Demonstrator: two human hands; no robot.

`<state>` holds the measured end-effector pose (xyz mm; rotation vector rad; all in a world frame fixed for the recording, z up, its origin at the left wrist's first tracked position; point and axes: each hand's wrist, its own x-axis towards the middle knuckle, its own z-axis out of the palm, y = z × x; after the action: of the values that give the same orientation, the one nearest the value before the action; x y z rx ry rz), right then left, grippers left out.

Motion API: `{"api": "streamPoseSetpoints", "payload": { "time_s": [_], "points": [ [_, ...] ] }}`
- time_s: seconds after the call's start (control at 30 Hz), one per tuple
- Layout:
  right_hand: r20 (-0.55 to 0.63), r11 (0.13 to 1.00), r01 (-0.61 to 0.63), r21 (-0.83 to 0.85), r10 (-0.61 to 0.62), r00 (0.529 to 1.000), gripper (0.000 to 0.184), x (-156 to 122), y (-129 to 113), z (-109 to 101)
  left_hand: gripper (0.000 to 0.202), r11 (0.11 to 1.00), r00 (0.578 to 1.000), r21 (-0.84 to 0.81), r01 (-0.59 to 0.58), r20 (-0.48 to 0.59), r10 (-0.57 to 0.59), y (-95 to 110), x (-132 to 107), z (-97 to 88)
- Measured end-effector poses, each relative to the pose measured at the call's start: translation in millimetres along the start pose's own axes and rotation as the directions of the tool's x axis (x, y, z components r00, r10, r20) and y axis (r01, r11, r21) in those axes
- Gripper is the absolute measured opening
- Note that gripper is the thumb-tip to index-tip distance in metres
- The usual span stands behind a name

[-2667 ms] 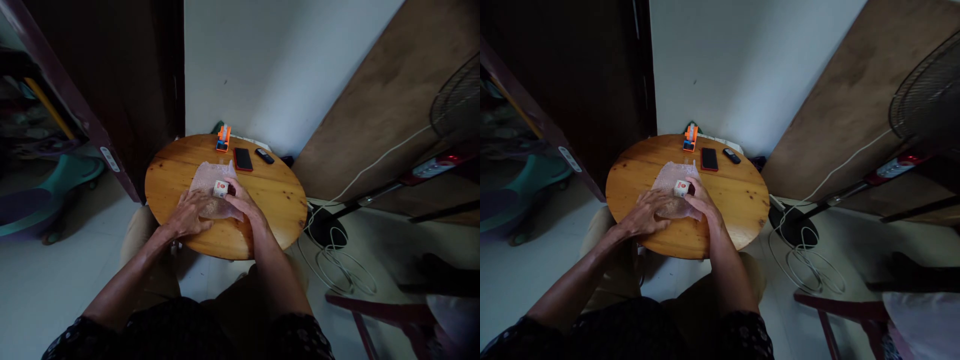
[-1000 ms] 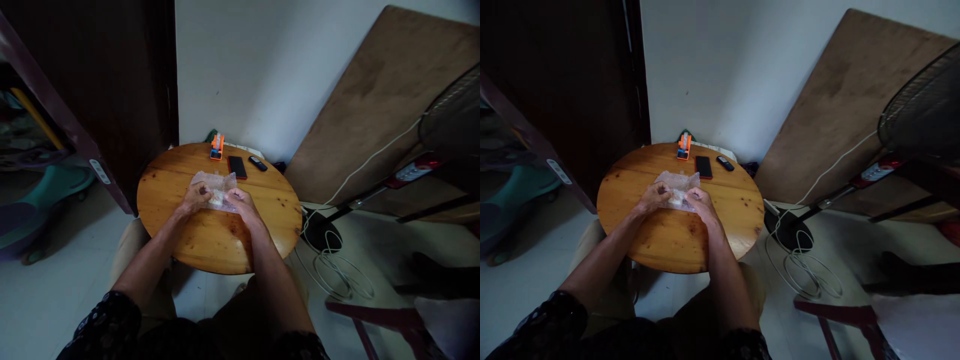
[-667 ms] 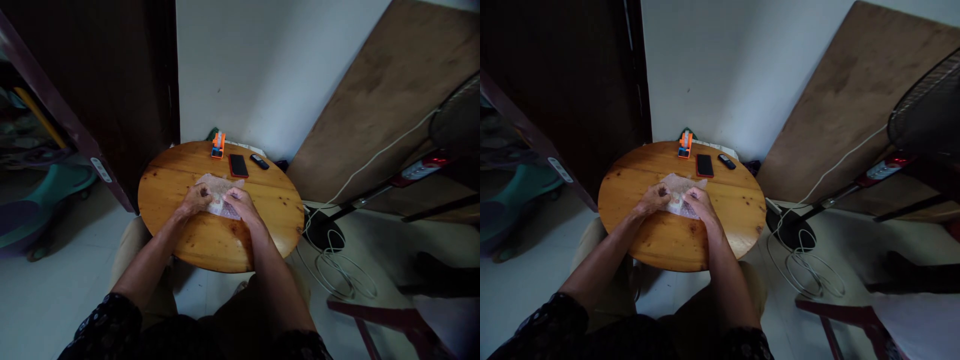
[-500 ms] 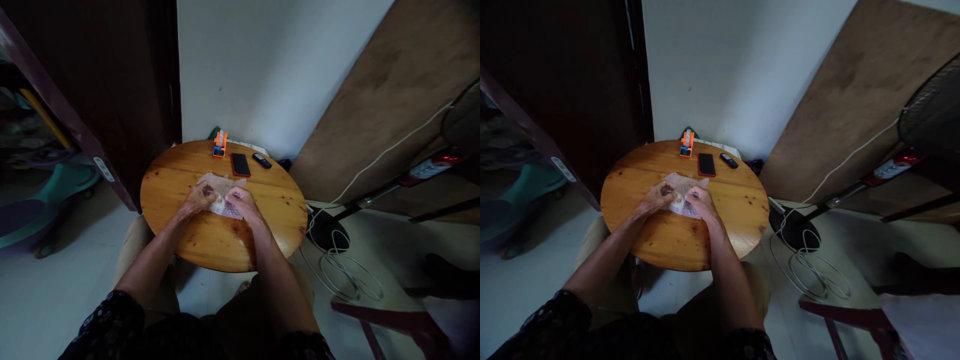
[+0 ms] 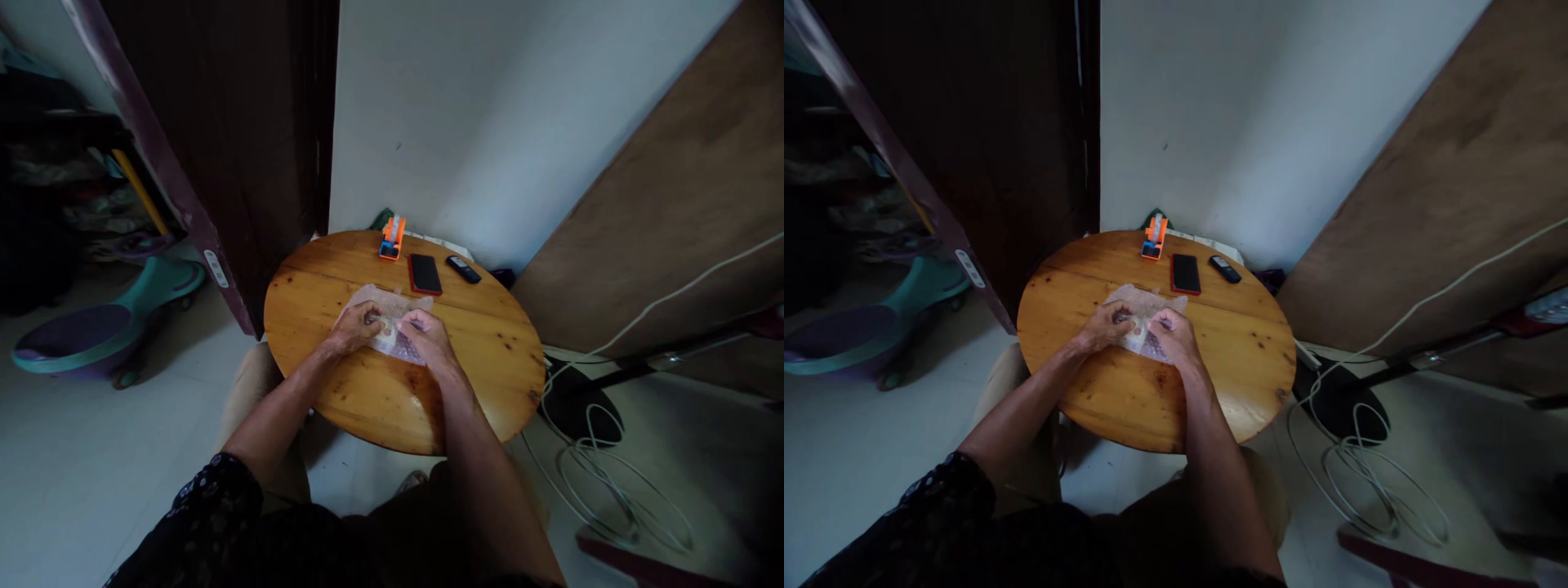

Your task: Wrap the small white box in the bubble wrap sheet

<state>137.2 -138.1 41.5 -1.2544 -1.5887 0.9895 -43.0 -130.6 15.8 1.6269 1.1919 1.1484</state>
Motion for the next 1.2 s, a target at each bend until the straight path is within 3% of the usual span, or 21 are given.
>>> {"api": "streamPoseSetpoints", "payload": {
  "time_s": [0.13, 0.3, 0.43, 0.53, 0.7, 0.83, 0.97, 1.07, 1.2],
  "points": [
    [0.010, 1.000, 0.009, 0.008, -0.010, 1.000, 0.020, 1.1, 7.7, -2.5, 0.017, 0.999, 0.999, -0.007, 0.036, -0.003, -0.036, 1.3, 0.2, -0.1],
    [-0.081, 0.995, 0.052, -0.080, -0.058, 0.995, 0.018, 8.3, 23.3, -6.2, 0.017, 0.999, 0.999, 0.034, 0.043, -0.020, -0.042, 4.7, -1.1, -1.1],
    [-0.172, 0.932, 0.219, -0.288, -0.275, 0.946, 0.016, 3.1, 12.4, -6.3, 0.019, 0.997, 0.998, 0.045, 0.062, -0.035, -0.060, 6.9, -1.9, -0.9],
    [-0.045, 0.795, 0.391, -0.463, -0.462, 0.886, 0.019, -6.7, -4.0, -2.3, 0.020, 0.995, 0.997, 0.059, 0.079, -0.029, -0.077, 9.0, -1.8, -1.9],
    [0.239, 0.658, 0.493, -0.569, -0.441, 0.865, 0.016, -14.7, -12.7, 6.2, 0.026, 0.987, 0.999, 0.155, 0.050, -0.030, -0.045, 14.3, -1.5, -6.1],
    [0.263, 0.662, 0.489, -0.567, -0.417, 0.870, 0.013, -14.6, -11.0, 7.0, 0.032, 0.984, 0.997, 0.167, 0.066, 0.037, -0.073, 19.2, -3.2, -15.2],
    [0.291, 0.642, 0.504, -0.578, -0.414, 0.862, 0.017, -15.1, -12.9, 6.0, 0.046, 0.956, 0.995, 0.284, 0.069, 0.052, -0.087, 25.7, -3.1, -38.9],
    [0.330, 0.605, 0.527, -0.597, -0.414, 0.848, 0.022, -15.8, -12.9, 5.9, 0.051, 0.886, 0.987, 0.442, 0.142, 0.003, -0.159, 29.9, -1.7, -59.0],
    [0.365, 0.549, 0.549, -0.630, -0.415, 0.833, 0.028, -17.1, -11.7, 7.4, 0.041, 0.797, 0.975, 0.563, 0.221, -0.158, -0.158, 27.4, -9.8, -74.0]
  ]
}}
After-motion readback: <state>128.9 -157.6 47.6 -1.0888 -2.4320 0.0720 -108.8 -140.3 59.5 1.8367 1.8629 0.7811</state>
